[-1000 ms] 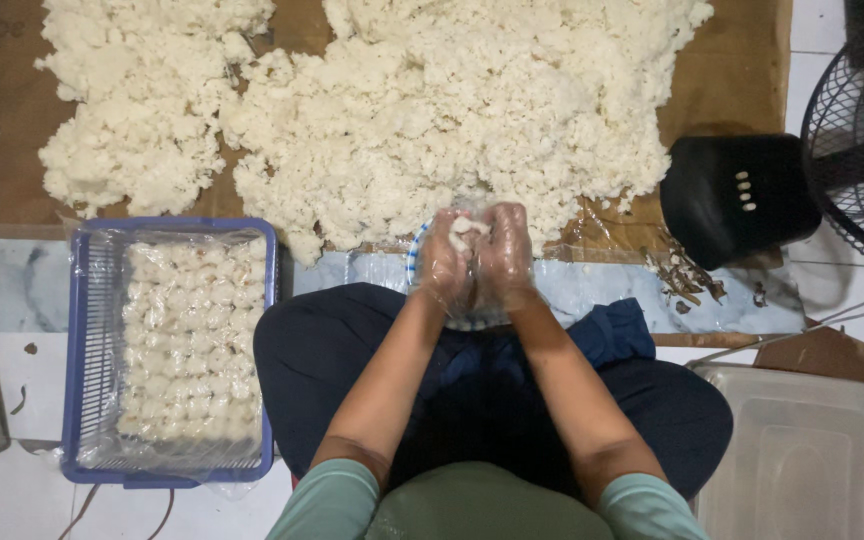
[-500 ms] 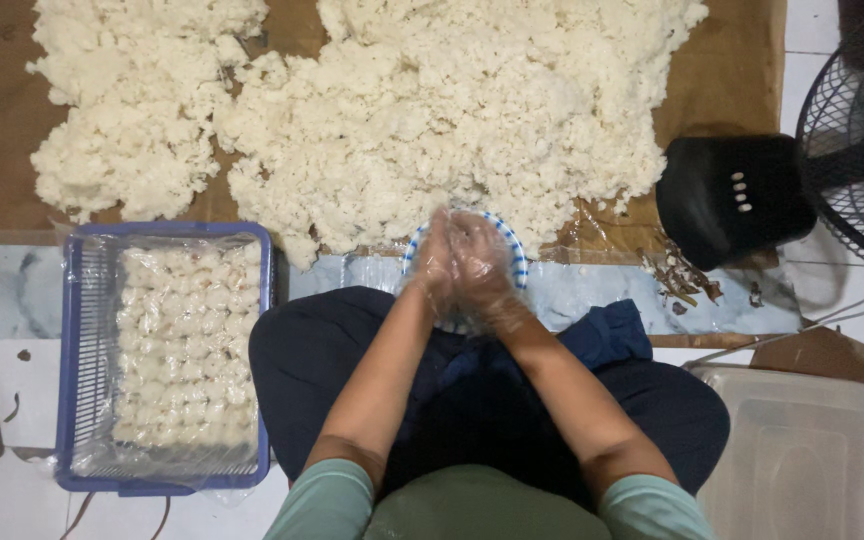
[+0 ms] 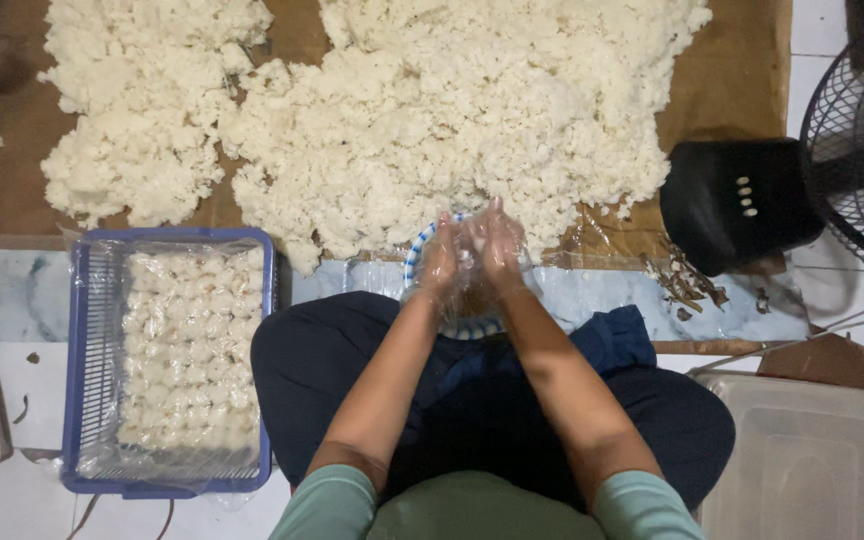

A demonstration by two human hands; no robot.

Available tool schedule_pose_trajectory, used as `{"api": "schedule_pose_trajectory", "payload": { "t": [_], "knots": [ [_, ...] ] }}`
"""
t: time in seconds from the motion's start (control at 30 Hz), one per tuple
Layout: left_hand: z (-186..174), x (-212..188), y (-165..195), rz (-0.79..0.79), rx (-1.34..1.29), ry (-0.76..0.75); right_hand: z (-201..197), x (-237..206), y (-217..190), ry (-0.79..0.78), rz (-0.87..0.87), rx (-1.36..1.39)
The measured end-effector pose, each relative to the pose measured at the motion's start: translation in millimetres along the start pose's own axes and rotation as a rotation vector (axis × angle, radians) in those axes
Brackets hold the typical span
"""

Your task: The person scoops a portion of white sticky rice, flattens it in their palm, places a brown filling in the center, and wraps the rice around it to form a small ball. They repeat this process, placing each finished rice cake into a blue plastic basket lined with plastic wrap.

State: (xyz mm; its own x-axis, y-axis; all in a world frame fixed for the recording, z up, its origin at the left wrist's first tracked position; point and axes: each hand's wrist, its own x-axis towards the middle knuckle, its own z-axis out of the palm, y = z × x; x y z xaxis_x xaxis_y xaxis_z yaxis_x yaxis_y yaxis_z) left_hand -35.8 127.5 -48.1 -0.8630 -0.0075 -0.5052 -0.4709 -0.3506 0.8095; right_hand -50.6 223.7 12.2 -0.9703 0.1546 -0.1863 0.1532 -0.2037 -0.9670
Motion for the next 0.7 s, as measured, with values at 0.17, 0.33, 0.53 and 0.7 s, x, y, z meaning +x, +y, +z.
{"api": "schedule_pose_trajectory", "payload": {
  "t": [0.17,0.33,0.53,0.7],
  "knots": [
    [-4.4,11.7,15.8,0.034,0.413,0.280,-7.1,-26.5,-19.5,-0.301,-0.650,-0.458],
    [-6.1,24.4,1.1,0.442,0.348,0.197,-23.2,-28.8,-25.3,-0.259,-1.002,-0.786],
    [-0.2,26.5,-10.3,0.444,0.201,0.017,-30.9,-19.7,-26.3,-0.385,-0.794,-0.881],
    [9.1,10.0,8.4,-0.082,-0.131,0.076,-43.2,-7.1,-52.5,-0.347,-0.437,-1.270]
  ]
}}
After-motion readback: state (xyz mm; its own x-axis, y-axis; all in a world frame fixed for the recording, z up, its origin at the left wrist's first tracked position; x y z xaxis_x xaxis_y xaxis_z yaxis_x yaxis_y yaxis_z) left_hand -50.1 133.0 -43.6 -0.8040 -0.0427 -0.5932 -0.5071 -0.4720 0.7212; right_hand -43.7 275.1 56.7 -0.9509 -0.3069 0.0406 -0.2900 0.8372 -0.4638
